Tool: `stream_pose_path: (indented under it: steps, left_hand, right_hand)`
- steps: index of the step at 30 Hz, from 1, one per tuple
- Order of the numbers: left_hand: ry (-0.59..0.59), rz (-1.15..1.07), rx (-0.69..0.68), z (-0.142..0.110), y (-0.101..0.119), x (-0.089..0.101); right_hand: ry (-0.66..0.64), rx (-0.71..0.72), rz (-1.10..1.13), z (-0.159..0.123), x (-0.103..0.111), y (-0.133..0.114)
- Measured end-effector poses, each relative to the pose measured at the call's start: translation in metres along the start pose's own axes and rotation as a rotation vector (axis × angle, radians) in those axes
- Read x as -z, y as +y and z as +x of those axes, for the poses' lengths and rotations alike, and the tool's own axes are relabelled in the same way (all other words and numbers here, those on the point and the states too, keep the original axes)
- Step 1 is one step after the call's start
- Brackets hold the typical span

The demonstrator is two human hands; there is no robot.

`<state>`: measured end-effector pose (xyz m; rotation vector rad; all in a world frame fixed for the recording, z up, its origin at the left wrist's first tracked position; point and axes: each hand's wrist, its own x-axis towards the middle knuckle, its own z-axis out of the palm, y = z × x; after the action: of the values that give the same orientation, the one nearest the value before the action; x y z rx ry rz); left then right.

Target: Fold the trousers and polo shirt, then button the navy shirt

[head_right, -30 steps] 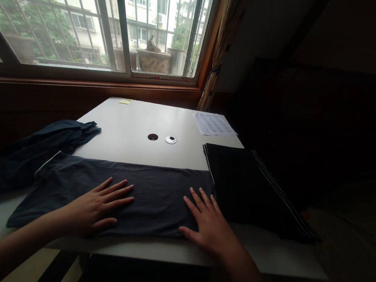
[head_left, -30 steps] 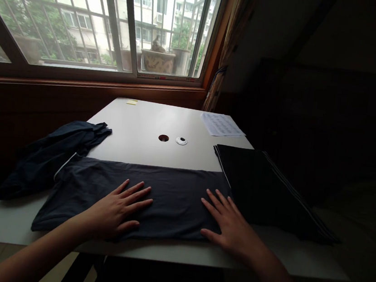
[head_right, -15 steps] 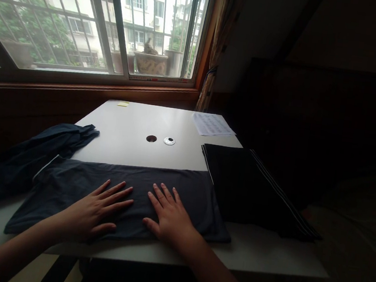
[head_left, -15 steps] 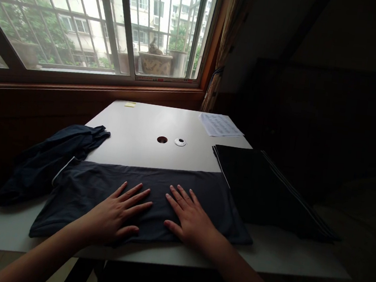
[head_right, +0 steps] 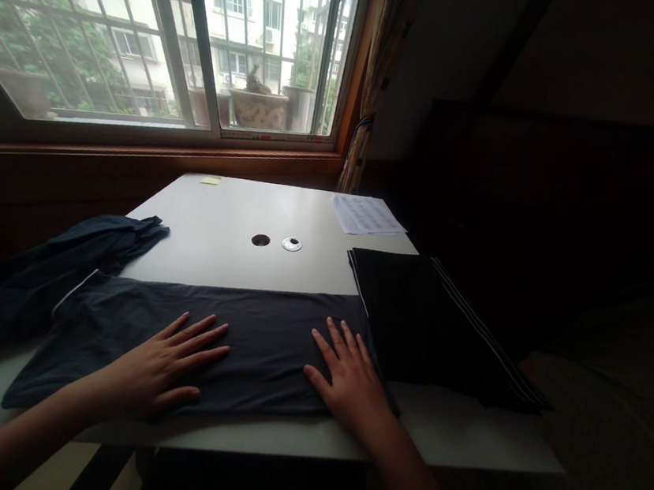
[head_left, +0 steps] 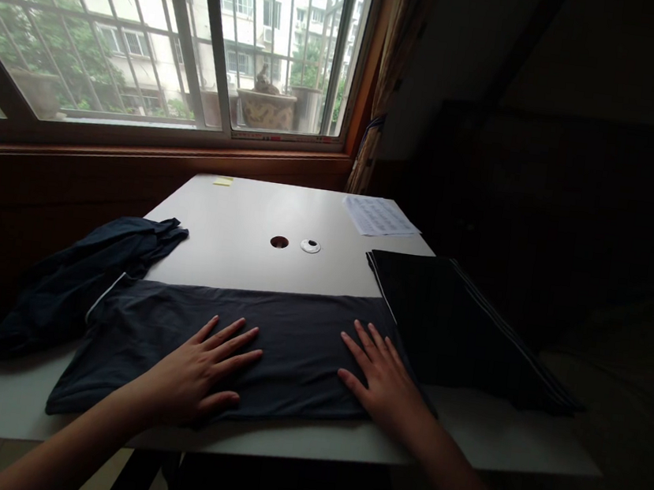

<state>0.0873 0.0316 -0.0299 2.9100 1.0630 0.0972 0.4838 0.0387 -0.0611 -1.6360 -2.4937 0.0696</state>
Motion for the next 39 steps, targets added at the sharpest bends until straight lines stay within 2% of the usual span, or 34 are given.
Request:
stream_pose_path:
  steps: [6,11,16,21,24,26,29,31,36,39]
  left_hand:
    - [0.009,0.009,-0.005,-0.001,0.0,-0.001]
    - [0.003,0.011,-0.002,-0.001,0.0,-0.001]
    - [0.003,-0.018,-0.003,-0.001,0.0,0.0]
    - [0.012,-0.036,-0.003,-0.001,-0.001,-0.001]
    - [-0.009,-0.045,-0.002,-0.001,-0.001,0.002]
    - [-0.014,-0.06,-0.007,-0.003,-0.004,0.004]
    - [-0.009,-0.08,-0.003,-0.012,-0.016,0.006]
    - [0.008,-0.083,0.031,-0.022,-0.03,0.005]
    - [0.08,-0.035,0.195,-0.057,-0.067,-0.003]
    - [0.102,-0.013,0.249,-0.07,-0.075,-0.008]
  right_hand:
    - [0.064,0.017,-0.009,-0.002,-0.002,0.001]
    - [0.222,-0.001,0.016,-0.012,0.001,0.006]
    - [0.352,-0.138,-0.05,-0.042,0.008,0.018]
    - [0.395,-0.27,-0.09,-0.071,0.007,0.032]
    - [0.398,-0.403,-0.032,-0.081,0.002,0.041]
    - [0.353,-0.511,0.058,-0.085,0.0,0.044]
    - [0.267,-0.597,0.244,-0.084,0.001,0.044]
    - [0.265,-0.599,0.319,-0.08,0.005,0.039]
    - [0.367,-0.58,0.377,-0.064,0.016,0.021]
    - [0.453,-0.544,0.377,-0.053,0.018,0.012]
